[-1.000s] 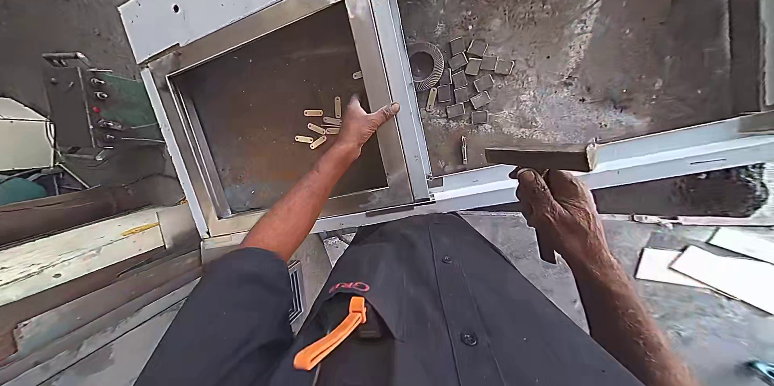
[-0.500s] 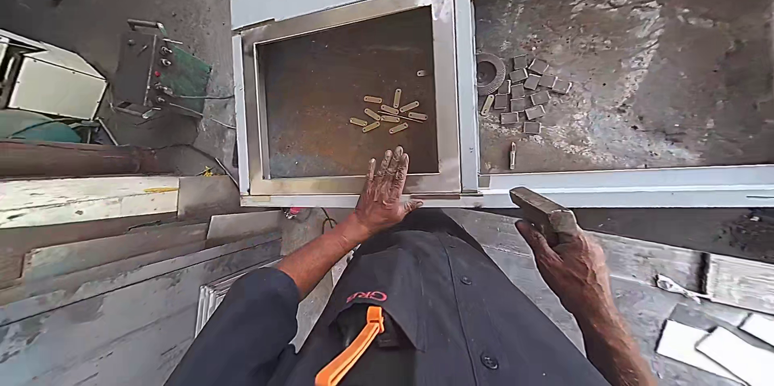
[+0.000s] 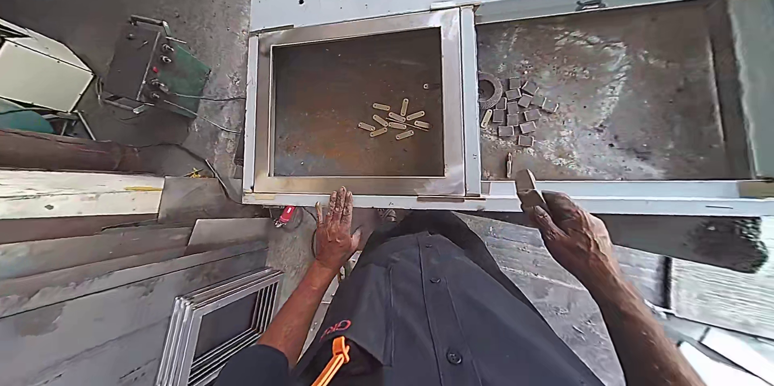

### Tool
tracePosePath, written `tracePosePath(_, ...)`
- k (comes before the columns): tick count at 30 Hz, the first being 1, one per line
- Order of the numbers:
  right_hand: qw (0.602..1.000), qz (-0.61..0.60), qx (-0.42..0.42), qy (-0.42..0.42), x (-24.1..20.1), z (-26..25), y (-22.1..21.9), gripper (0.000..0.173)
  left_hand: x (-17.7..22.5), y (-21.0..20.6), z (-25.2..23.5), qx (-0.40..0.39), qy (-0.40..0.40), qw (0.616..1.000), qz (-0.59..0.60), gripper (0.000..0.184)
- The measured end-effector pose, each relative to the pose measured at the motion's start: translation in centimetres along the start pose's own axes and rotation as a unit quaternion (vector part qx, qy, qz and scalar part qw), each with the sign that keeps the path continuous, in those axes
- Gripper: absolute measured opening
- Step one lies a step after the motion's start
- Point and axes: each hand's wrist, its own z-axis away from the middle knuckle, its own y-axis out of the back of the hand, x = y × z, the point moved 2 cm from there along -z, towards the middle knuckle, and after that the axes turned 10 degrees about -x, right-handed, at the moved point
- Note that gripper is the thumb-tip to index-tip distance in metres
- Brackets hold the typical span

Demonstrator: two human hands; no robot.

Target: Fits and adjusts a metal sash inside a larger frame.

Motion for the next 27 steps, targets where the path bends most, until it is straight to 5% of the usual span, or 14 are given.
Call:
tracePosePath(9, 0.977, 0.201, -0.011, -0.071, 8.8, -11.5, 8.4, 0.031, 0.7, -0.3, -0.2, 0.03, 0.039, 0.999, 0.015, 0.078)
tracePosePath(15, 0.973, 0.213, 0.003, -0.086, 14.1, -16.7, 11.1, 0.029, 1.8, -0.3, -0.5, 0.045, 0.066, 0.996, 0.033, 0.071)
tracePosePath(21, 0.991, 0.105, 0.076, 0.028, 14.1, -16.4, 8.6, 0.036, 2.7, 0.1, -0.6, 0.063, 0.119, 0.988, 0.072, 0.06)
tracePosePath(27, 0.982, 0.02, 0.014, 0.19, 8.8, -11.9, 0.4, 0.037, 5.0, 3.1, -4.7, 0.17, 0.168, 0.962, 0.128, 0.035)
